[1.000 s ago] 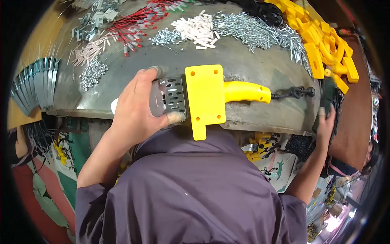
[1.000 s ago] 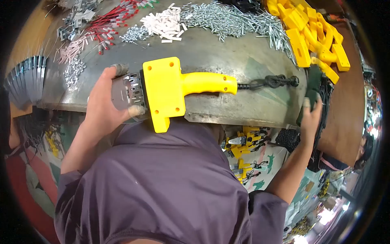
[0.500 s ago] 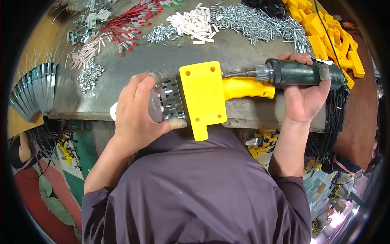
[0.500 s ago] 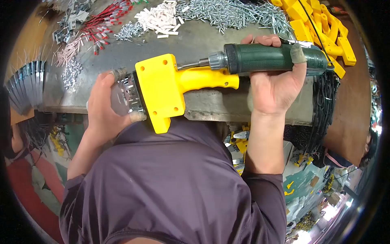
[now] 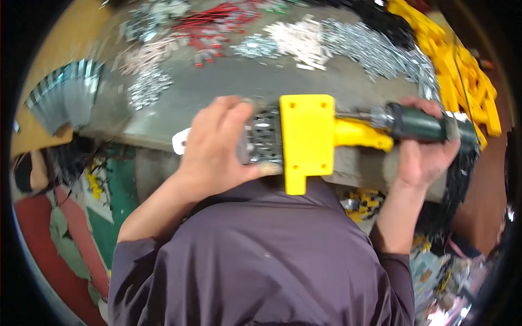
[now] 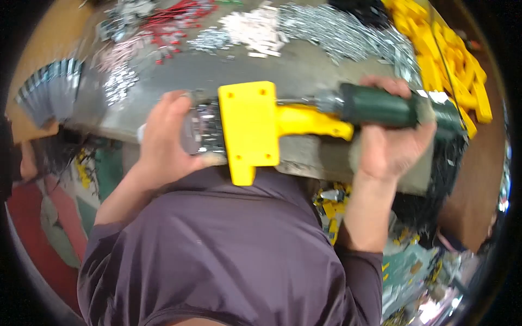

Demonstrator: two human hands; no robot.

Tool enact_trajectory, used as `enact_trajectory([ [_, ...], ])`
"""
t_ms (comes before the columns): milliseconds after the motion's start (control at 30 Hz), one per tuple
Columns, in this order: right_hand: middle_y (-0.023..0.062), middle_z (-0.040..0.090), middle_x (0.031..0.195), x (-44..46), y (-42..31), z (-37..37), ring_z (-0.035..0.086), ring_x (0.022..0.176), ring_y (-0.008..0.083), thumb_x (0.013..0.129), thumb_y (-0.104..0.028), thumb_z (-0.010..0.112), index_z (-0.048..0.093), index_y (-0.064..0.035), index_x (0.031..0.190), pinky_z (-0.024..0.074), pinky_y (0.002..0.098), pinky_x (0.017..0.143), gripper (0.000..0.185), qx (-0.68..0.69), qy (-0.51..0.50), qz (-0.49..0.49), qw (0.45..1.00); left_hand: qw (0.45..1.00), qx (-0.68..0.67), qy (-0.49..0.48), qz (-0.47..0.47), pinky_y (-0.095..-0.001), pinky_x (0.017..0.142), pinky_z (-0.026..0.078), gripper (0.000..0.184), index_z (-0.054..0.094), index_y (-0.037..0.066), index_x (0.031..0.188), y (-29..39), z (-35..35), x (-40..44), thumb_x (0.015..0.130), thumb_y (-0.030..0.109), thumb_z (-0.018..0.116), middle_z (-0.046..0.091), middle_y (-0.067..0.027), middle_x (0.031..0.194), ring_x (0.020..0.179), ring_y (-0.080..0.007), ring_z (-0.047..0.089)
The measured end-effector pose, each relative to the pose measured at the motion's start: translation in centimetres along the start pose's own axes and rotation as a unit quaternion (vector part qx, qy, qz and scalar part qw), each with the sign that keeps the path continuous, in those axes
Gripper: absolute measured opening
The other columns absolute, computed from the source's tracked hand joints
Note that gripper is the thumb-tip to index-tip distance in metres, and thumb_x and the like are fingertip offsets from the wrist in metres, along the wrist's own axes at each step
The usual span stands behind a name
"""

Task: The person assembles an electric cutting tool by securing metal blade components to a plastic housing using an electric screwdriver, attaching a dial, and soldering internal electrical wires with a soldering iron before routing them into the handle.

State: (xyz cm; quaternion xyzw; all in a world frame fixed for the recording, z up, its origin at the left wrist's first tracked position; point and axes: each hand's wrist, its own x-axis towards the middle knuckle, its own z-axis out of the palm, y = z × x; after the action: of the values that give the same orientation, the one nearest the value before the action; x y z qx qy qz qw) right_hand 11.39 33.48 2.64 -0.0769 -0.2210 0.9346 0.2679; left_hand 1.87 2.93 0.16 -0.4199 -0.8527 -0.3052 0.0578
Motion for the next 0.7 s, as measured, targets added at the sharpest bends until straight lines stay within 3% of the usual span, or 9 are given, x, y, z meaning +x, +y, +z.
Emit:
enact_trajectory([
  [367,0.0087,0.048,0.09,0.0,0.7,-0.1,0.051,0.091,0.0215,0.073,-0.008,0.069,0.043,0.0021,0.101,0.0274,0.0463,0.109,0.039,0.033,0.004,0.021,0.999,1.0,0.007,-0.013,0.003,-0.0436,0.082,0.044,0.083,0.048,0.006,0.114,-0.6,-0.2,-0.5,0.051,0.045,0.084,0.05,-0.0143,0.112,0.097,-0.0356,0.052],
  [467,0.0089,0.049,0.091,0.3,0.7,-0.4,0.051,0.093,0.0215,0.073,-0.009,0.069,0.044,0.0023,0.102,0.0269,0.0468,0.109,0.04,0.021,0.012,0.022,0.999,0.999,-0.008,-0.032,0.001,-0.0445,0.083,0.044,0.073,0.048,0.005,0.115,-1.3,-1.0,-0.4,0.059,0.036,0.082,0.049,-0.0156,0.114,0.097,-0.0357,0.052],
  [533,0.0092,0.049,0.091,0.2,0.5,-0.7,0.052,0.093,0.0218,0.075,-0.01,0.069,0.044,0.0024,0.102,0.0272,0.0473,0.11,0.039,0.011,0.012,0.024,1.0,0.998,0.009,0.054,0.01,-0.0425,0.082,0.046,0.057,0.047,0.003,0.117,-3.7,-2.2,0.3,0.072,0.024,0.074,0.053,-0.0155,0.107,0.092,-0.0344,0.055],
  [600,0.0095,0.049,0.091,0.2,0.5,-0.9,0.052,0.094,0.0221,0.075,-0.011,0.068,0.044,0.0025,0.101,0.0274,0.0473,0.11,0.038,0.026,0.005,0.029,0.999,0.981,0.047,0.107,-0.157,-0.0392,0.081,0.048,0.042,0.048,0.001,0.118,-7.3,-4.1,1.1,0.081,0.012,0.065,0.06,-0.0151,0.097,0.088,-0.0324,0.059],
  [700,0.0102,0.049,0.092,0.1,0.5,-1.0,0.051,0.094,0.0226,0.077,-0.012,0.068,0.045,0.0027,0.101,0.0278,0.0476,0.11,0.037,0.025,-0.002,0.03,0.999,0.974,0.131,0.147,-0.116,-0.0376,0.079,0.048,0.033,0.05,0.004,0.116,-13.0,-5.9,2.8,0.084,0.007,0.06,0.063,-0.0141,0.09,0.088,-0.0316,0.062],
])
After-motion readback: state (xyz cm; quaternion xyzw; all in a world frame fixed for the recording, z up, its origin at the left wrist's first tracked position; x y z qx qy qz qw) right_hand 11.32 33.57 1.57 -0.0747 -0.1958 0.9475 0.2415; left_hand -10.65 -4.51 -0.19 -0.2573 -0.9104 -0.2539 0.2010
